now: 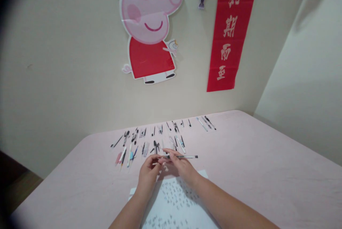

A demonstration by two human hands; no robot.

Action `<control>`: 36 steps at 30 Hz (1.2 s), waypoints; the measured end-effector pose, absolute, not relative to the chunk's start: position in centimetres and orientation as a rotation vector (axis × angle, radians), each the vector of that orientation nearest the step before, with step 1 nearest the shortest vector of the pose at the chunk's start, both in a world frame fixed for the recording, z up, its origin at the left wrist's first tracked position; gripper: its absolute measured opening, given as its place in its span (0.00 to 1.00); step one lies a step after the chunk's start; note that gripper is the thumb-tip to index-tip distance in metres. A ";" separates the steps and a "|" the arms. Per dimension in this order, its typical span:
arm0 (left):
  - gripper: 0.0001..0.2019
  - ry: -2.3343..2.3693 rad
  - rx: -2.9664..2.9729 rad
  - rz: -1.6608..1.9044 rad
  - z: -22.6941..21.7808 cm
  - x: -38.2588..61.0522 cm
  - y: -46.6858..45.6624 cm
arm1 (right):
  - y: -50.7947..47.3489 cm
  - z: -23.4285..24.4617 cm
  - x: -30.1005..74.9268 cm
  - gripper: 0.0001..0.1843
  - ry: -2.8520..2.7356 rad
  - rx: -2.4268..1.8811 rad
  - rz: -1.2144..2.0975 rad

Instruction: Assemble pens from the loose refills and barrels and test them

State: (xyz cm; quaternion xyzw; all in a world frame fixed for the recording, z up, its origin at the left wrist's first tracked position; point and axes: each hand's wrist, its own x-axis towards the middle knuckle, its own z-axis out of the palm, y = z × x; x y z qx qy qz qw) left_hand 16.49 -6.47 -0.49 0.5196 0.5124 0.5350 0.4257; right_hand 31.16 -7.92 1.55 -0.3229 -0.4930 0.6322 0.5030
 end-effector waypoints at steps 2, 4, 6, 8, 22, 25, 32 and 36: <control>0.08 1.261 1.281 1.321 -0.4 16.5 -6.5 | -7.7 1.5 31.4 0.28 -1.230 -0.904 1.362; 0.08 1.266 1.279 1.314 -0.4 16.5 -6.5 | -7.5 1.5 31.6 0.27 -1.276 -1.010 1.190; 0.06 1.279 1.312 1.312 -0.4 16.6 -6.5 | -7.5 1.7 31.8 0.27 -1.303 -1.064 1.059; 0.05 1.281 1.390 1.326 -0.3 16.5 -6.6 | -7.5 1.8 31.9 0.24 -1.323 -1.082 1.000; 0.06 1.163 1.636 1.328 -0.3 16.8 -6.7 | -7.2 1.4 31.7 0.15 -1.373 -1.077 1.059; 0.07 1.170 1.662 1.306 -0.1 16.9 -6.8 | -7.1 1.4 31.7 0.15 -1.408 -1.077 1.028; 0.10 1.121 1.719 1.275 -0.1 16.8 -6.9 | -6.8 0.7 31.5 0.31 -1.391 -1.086 1.138; 0.09 1.082 1.754 1.283 -0.2 16.8 -6.9 | -6.7 0.7 31.6 0.35 -1.346 -1.092 1.218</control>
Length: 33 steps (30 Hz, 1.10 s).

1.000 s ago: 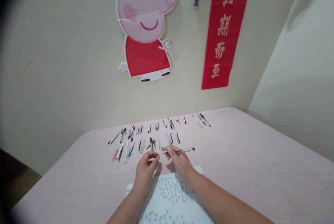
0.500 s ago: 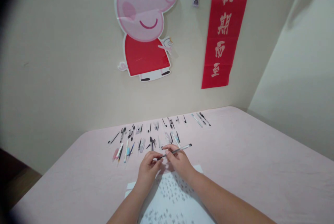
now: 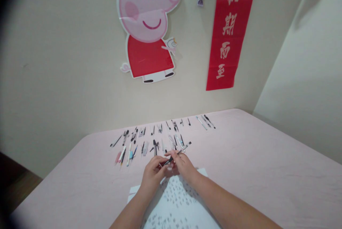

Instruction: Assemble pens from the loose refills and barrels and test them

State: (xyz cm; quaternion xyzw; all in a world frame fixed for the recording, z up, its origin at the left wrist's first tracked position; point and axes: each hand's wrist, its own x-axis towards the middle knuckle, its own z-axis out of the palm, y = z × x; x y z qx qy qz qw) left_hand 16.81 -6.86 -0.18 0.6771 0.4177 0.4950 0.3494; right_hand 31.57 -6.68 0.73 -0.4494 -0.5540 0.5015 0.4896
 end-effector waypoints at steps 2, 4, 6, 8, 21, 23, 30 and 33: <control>0.09 1.065 1.766 1.288 -0.3 16.8 -6.8 | -6.7 0.9 31.6 0.36 -1.349 -1.098 1.250; 0.09 1.061 1.768 1.294 -0.4 16.8 -6.8 | -6.7 0.9 31.6 0.37 -1.359 -1.104 1.263; 0.09 1.064 1.771 1.297 -0.5 16.9 -6.7 | -6.7 0.9 31.6 0.38 -1.354 -1.114 1.278; 0.09 1.076 1.782 1.294 -0.7 16.9 -6.7 | -6.7 0.7 31.5 0.38 -1.330 -1.126 1.320; 0.08 1.098 1.774 1.270 -0.7 16.6 -6.9 | -6.5 0.2 31.9 0.41 -1.302 -1.105 1.563; 0.08 1.102 1.771 1.267 -0.6 16.6 -7.0 | -6.4 0.1 32.0 0.40 -1.309 -1.095 1.572; 0.09 1.107 1.778 1.251 -0.6 16.6 -7.0 | -6.4 0.1 32.0 0.41 -1.298 -1.085 1.619; 0.09 1.092 1.778 1.253 -0.8 16.6 -6.9 | -6.4 0.2 31.9 0.41 -1.291 -1.080 1.641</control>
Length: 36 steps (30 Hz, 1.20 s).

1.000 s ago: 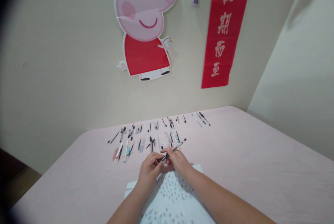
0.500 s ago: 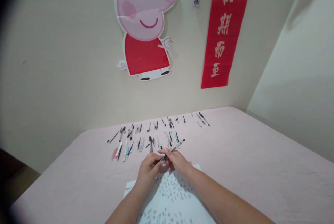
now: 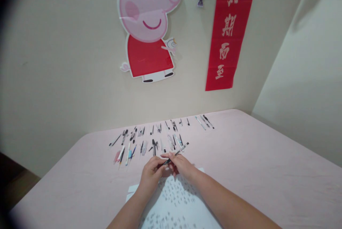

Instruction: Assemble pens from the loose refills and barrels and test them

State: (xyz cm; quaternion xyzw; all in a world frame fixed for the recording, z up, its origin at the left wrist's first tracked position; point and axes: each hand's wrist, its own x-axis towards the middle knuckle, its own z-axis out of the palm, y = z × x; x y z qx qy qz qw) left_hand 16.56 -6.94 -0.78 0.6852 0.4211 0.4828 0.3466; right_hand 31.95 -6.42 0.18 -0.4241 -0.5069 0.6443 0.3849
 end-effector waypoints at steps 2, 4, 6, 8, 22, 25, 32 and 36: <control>0.09 1.082 1.779 1.249 -0.8 16.6 -6.9 | -6.4 0.2 31.9 0.42 -1.295 -1.085 1.645; 0.09 1.077 1.776 1.245 -0.8 16.6 -6.9 | -6.4 0.1 31.9 0.43 -1.305 -1.090 1.641; 0.09 1.078 1.775 1.241 -0.7 16.6 -6.9 | -6.3 0.0 31.9 0.42 -1.317 -1.093 1.634; 0.09 1.079 1.778 1.243 -0.6 16.6 -6.9 | -6.4 0.0 31.9 0.41 -1.335 -1.098 1.611; 0.08 1.197 1.817 1.196 -0.5 16.7 -7.0 | -5.9 0.0 32.1 0.35 -1.188 -1.137 1.369; 0.08 1.250 1.760 1.247 -0.6 16.7 -6.8 | -5.2 0.3 32.9 0.29 -1.003 -1.043 1.279; 0.07 1.308 1.715 1.263 -0.7 16.6 -6.6 | -3.8 0.6 35.1 0.19 -0.845 -0.979 1.138; 0.07 1.299 1.718 1.253 -0.8 16.6 -6.6 | -3.9 0.9 35.2 0.18 -0.862 -0.960 1.172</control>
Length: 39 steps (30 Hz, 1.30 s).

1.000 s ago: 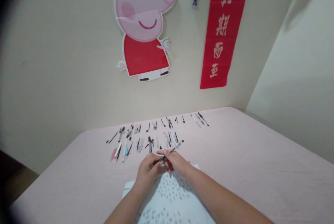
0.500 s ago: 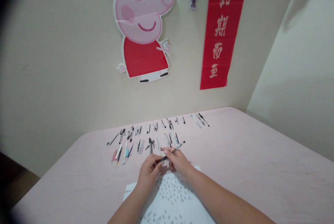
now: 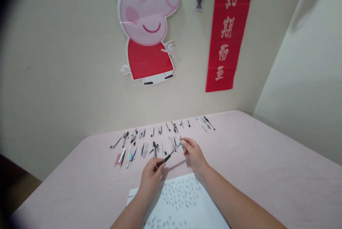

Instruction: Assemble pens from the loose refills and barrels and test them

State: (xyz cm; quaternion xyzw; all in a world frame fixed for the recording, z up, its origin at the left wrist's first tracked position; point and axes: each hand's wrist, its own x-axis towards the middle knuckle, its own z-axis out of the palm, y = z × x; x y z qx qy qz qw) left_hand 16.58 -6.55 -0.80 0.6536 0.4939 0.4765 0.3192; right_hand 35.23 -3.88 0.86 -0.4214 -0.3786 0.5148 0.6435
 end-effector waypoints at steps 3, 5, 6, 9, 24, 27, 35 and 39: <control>0.07 1.298 1.712 1.256 -0.7 16.6 -6.6 | -4.0 1.2 35.1 0.18 -0.879 -0.962 1.184; 0.07 1.305 1.709 1.261 -0.7 16.7 -6.6 | -4.0 1.4 35.1 0.17 -0.887 -0.970 1.173; 0.07 1.308 1.708 1.262 -0.7 16.7 -6.6 | -4.0 1.5 35.1 0.17 -0.887 -0.979 1.167; 0.07 1.306 1.710 1.259 -0.8 16.6 -6.6 | -3.9 1.5 35.4 0.14 -0.880 -0.996 1.153; 0.21 1.215 1.430 1.305 -1.7 17.0 -6.4 | -1.3 0.4 41.9 0.11 -0.732 -1.126 0.761; 0.20 1.187 1.416 1.280 -2.0 17.0 -6.3 | -0.8 -0.3 44.3 0.16 -0.733 -1.280 0.581; 0.19 1.174 1.428 1.262 -2.8 17.0 -6.2 | 0.3 -3.1 46.8 0.25 -0.942 -1.555 0.361; 0.16 1.193 1.506 1.238 -2.7 16.8 -6.3 | 0.4 -3.8 47.1 0.17 -1.026 -1.661 0.280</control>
